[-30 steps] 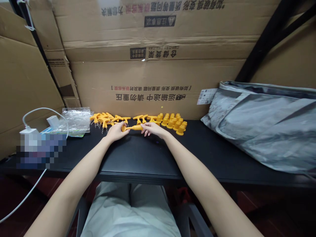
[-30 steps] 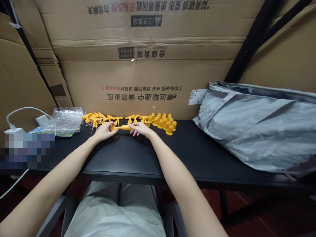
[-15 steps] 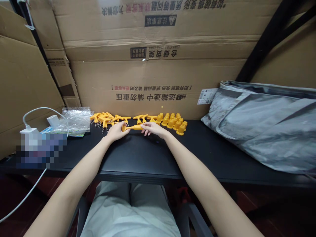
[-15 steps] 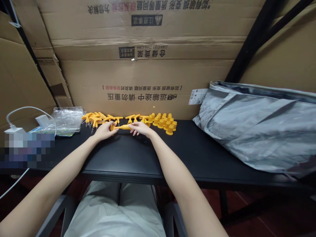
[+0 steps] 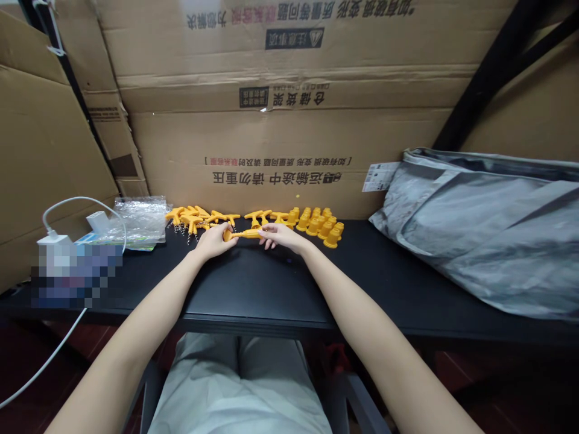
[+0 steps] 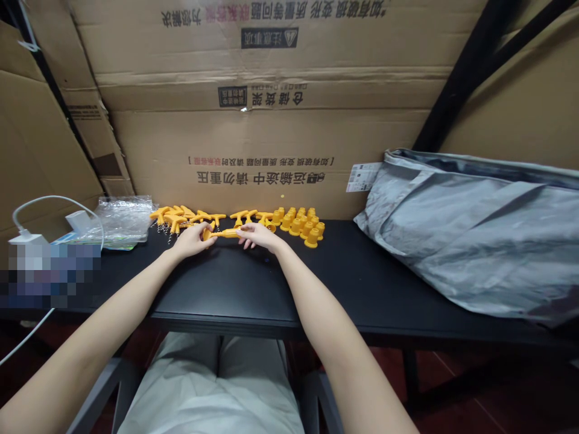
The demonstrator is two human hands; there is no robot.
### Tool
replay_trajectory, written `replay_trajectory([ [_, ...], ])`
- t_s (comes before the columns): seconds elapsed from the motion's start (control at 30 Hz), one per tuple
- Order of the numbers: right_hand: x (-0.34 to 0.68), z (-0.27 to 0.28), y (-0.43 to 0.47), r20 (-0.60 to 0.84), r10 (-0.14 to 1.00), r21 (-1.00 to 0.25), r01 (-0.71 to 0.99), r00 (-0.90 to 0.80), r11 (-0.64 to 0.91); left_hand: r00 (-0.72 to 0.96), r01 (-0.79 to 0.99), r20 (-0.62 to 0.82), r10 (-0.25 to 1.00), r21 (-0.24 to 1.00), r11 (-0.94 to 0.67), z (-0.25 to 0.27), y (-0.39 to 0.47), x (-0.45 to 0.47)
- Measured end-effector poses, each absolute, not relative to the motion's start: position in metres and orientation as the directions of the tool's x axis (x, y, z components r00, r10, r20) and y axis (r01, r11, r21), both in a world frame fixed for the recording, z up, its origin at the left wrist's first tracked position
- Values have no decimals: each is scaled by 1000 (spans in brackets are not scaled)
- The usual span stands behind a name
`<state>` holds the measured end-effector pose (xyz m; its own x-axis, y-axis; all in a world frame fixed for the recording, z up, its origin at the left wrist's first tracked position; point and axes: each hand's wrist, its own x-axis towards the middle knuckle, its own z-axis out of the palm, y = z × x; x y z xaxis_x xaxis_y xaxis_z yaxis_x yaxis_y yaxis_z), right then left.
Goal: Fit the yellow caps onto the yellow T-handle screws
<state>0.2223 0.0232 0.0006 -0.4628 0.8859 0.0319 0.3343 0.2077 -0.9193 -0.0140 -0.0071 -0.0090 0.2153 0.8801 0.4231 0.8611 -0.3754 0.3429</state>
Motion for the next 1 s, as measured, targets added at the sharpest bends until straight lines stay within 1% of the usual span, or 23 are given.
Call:
replay_trajectory([
  [0.33,219,2,21,24,894,-910,360,-447,205,220,868,410,885,332,-370,-10,-5,-15],
  [0.6,219,0,24,19,886,-914,351,-463,203,228,872,436,871,306,-382,-12,-3,-16],
  [0.87,224,-6,29,70,864,-904,335,-499,267,194,905,357,914,294,-307,-11,-2,-15],
  [1.0,223,-8,31,86,870,-899,337,-486,278,186,916,332,925,283,-285,-10,-1,-14],
])
